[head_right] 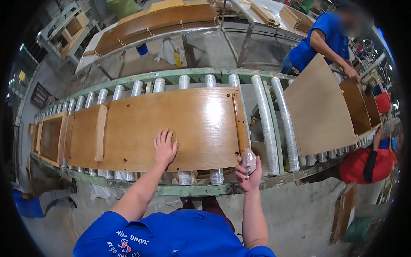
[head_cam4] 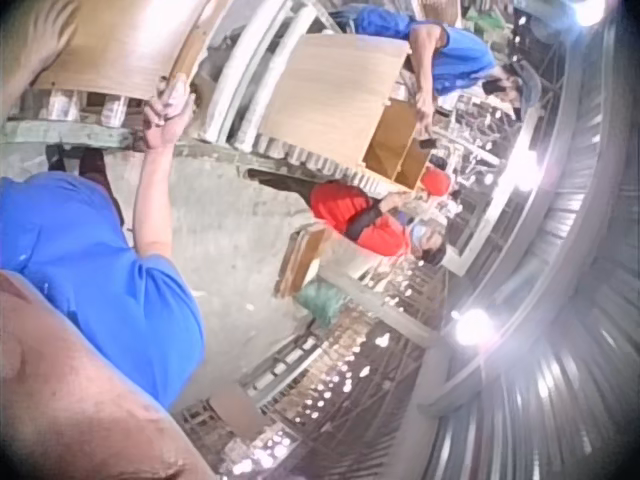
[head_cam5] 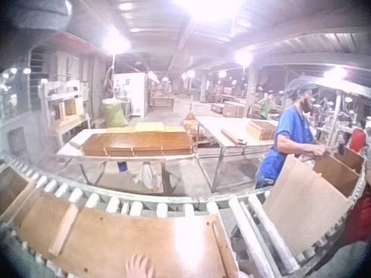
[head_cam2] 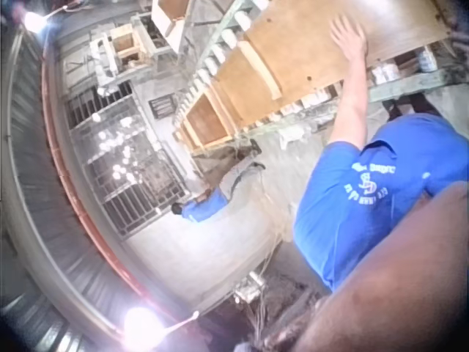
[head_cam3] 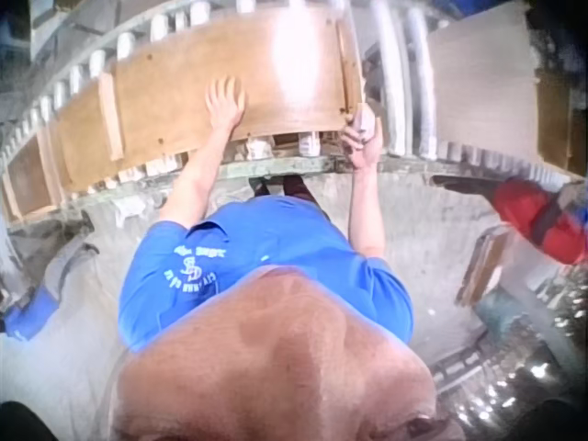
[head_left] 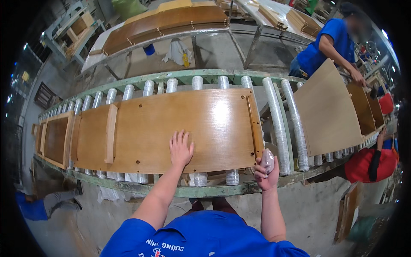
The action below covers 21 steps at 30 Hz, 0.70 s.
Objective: The person wipes a wooden board on a roller conveyor with a white cloth, then moves to the floor to wipe another board. They remove protective paper from the board and continue wiping its surface before returning to the conveyor.
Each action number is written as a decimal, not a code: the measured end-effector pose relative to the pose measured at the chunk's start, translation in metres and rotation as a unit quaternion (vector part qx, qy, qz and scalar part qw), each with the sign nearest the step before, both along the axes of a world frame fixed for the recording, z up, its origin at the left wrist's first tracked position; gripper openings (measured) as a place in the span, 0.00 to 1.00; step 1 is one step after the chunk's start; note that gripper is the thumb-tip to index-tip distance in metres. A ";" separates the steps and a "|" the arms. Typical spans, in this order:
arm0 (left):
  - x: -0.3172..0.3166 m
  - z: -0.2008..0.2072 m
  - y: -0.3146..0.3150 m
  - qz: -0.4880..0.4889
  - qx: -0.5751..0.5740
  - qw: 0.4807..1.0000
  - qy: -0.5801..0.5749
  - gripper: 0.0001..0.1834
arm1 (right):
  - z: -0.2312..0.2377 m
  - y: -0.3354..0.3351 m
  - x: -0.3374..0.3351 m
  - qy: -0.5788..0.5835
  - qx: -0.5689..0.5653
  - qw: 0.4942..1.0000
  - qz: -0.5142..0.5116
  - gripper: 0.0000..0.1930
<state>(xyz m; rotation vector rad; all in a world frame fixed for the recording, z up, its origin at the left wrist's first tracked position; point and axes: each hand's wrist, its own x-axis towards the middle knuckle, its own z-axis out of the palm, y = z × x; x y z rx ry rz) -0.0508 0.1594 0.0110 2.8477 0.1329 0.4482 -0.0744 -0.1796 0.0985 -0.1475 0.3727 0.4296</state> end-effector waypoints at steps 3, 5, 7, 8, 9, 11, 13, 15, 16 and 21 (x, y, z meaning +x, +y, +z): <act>0.001 0.000 0.001 0.005 -0.005 1.000 0.010 0.26 | 0.006 -0.005 0.013 -0.018 0.024 0.999 -0.025 0.27; -0.001 -0.002 0.003 0.012 -0.009 1.000 0.024 0.27 | 0.002 -0.008 0.019 -0.036 0.048 0.998 -0.022 0.28; 0.000 -0.003 0.005 0.013 -0.008 0.999 0.045 0.27 | -0.005 -0.005 0.021 -0.051 0.053 0.997 -0.005 0.28; -0.001 -0.004 0.007 0.015 -0.012 0.999 0.051 0.27 | -0.009 -0.002 0.022 -0.055 0.059 0.997 0.008 0.28; -0.001 -0.004 0.008 0.014 -0.016 0.998 0.056 0.27 | -0.013 0.003 0.024 -0.060 0.065 0.996 0.018 0.28; 0.000 -0.005 0.010 0.014 -0.022 0.998 0.065 0.27 | -0.018 0.018 0.028 -0.045 0.001 0.998 0.041 0.27; -0.002 -0.007 0.010 0.015 -0.030 0.997 0.072 0.28 | -0.021 0.038 0.027 -0.041 -0.043 0.996 0.068 0.26; -0.002 -0.009 0.012 0.015 -0.040 0.997 0.068 0.28 | -0.024 0.058 0.027 -0.032 -0.056 0.993 0.103 0.24; -0.002 -0.010 0.012 0.014 -0.046 0.997 0.066 0.28 | -0.026 0.070 0.027 -0.023 -0.060 0.992 0.112 0.23; -0.002 -0.010 0.015 0.006 -0.057 0.995 0.078 0.28 | -0.033 0.121 0.023 0.012 -0.042 0.983 0.179 0.21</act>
